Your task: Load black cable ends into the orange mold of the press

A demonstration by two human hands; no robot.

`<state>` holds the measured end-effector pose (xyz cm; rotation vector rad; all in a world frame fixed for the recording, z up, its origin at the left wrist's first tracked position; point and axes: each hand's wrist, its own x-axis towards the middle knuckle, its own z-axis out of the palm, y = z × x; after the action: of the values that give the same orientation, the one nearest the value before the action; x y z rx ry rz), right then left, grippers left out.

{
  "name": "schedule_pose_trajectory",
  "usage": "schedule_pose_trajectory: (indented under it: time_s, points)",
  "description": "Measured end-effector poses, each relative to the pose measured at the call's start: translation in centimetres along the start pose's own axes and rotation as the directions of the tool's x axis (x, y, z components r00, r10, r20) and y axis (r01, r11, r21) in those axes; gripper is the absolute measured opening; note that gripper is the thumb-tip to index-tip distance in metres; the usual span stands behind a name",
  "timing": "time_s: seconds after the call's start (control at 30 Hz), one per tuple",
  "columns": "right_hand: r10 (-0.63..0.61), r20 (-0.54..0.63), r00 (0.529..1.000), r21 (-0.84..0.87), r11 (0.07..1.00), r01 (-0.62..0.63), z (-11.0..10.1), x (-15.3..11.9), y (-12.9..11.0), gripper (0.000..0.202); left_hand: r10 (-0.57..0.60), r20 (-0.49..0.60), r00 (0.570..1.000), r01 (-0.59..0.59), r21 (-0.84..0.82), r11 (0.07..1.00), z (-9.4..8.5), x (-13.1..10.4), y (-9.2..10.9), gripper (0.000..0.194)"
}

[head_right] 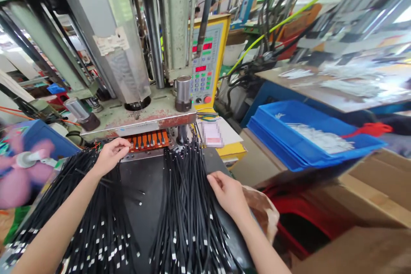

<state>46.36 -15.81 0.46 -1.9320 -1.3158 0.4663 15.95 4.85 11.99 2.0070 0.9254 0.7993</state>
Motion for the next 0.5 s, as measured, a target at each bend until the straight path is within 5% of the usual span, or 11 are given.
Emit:
schedule_pose_trajectory:
  time_s: [0.17, 0.33, 0.5]
  points:
    - [0.024, -0.034, 0.999, 0.025, 0.999, -0.023, 0.0, -0.1, 0.1, 0.036, -0.204, -0.075, 0.976, 0.167, -0.345, 0.923, 0.2, -1.7, -1.1, 0.025]
    - [0.030, -0.026, 0.999, 0.083, 0.996, -0.028, -0.7, 0.5, -0.9, 0.036, -0.539, -0.067, 0.840, 0.387, -0.622, 0.681, -0.1, -3.6, -3.4, 0.038]
    - [-0.101, 0.165, 0.981, 0.240, 0.969, 0.059, -0.7, 3.7, -4.6, 0.036, -0.667, -0.086, 0.740, 0.424, -0.711, 0.561, 0.7, -2.8, -5.4, 0.037]
